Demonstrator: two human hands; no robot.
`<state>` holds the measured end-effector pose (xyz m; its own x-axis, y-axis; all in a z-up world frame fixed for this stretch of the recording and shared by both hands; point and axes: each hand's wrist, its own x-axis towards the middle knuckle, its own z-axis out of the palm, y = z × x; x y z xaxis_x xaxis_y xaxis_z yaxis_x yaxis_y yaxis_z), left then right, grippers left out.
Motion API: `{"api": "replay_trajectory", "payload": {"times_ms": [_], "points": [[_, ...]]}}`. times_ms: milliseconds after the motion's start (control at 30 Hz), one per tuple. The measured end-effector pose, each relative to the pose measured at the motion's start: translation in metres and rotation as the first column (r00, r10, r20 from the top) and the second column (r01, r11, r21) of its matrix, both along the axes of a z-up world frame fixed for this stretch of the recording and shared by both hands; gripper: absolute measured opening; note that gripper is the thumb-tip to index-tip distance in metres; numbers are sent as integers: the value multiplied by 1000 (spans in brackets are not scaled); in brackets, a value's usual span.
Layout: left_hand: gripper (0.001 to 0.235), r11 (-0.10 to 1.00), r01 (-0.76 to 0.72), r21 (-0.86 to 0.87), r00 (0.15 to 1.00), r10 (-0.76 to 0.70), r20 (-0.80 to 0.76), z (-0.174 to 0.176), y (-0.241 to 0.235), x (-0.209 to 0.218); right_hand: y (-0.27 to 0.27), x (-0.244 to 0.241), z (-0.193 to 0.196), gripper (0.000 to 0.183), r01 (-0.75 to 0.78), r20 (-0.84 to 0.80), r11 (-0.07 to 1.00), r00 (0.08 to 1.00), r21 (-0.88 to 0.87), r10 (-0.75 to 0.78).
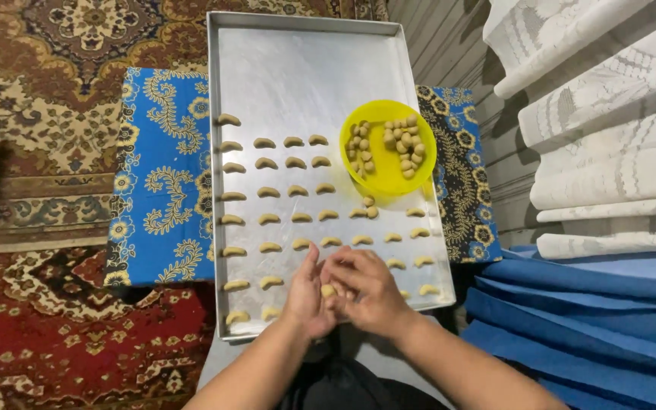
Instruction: Shaping small dough balls into crescent-shaped cookies and arranging them in rows on a baking tray.
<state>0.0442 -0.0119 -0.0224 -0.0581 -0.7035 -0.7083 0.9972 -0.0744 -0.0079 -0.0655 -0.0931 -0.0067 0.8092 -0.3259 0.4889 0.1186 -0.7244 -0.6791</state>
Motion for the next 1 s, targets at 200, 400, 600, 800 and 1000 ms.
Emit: {"api": "replay_trajectory", "payload": {"times_ms": [200, 400, 600, 800, 1000], "points": [[79, 992, -104, -73, 992, 98, -83, 36, 3, -21, 28, -6, -3, 90, 22, -420, 995, 906, -94, -59], [81, 628, -175, -758, 979, 190, -69, 10, 21, -52, 37, -21, -3, 109, 148, -679, 989, 726, 6, -105], [44, 877, -277, -393, 961, 240, -140, -17, 6, -56, 57, -39, 8, 121, -39, -240, 969, 971, -245, -21], [99, 956, 166, -242, 973, -119, 197, 15, 15, -83, 33, -23, 19, 95, 341, -470, 938, 820, -59, -327], [86, 971, -74, -229, 994, 90, 60, 48, 23, -52, 37, -38, 1, 125, 91, -463, 984, 873, -154, -154]]}}
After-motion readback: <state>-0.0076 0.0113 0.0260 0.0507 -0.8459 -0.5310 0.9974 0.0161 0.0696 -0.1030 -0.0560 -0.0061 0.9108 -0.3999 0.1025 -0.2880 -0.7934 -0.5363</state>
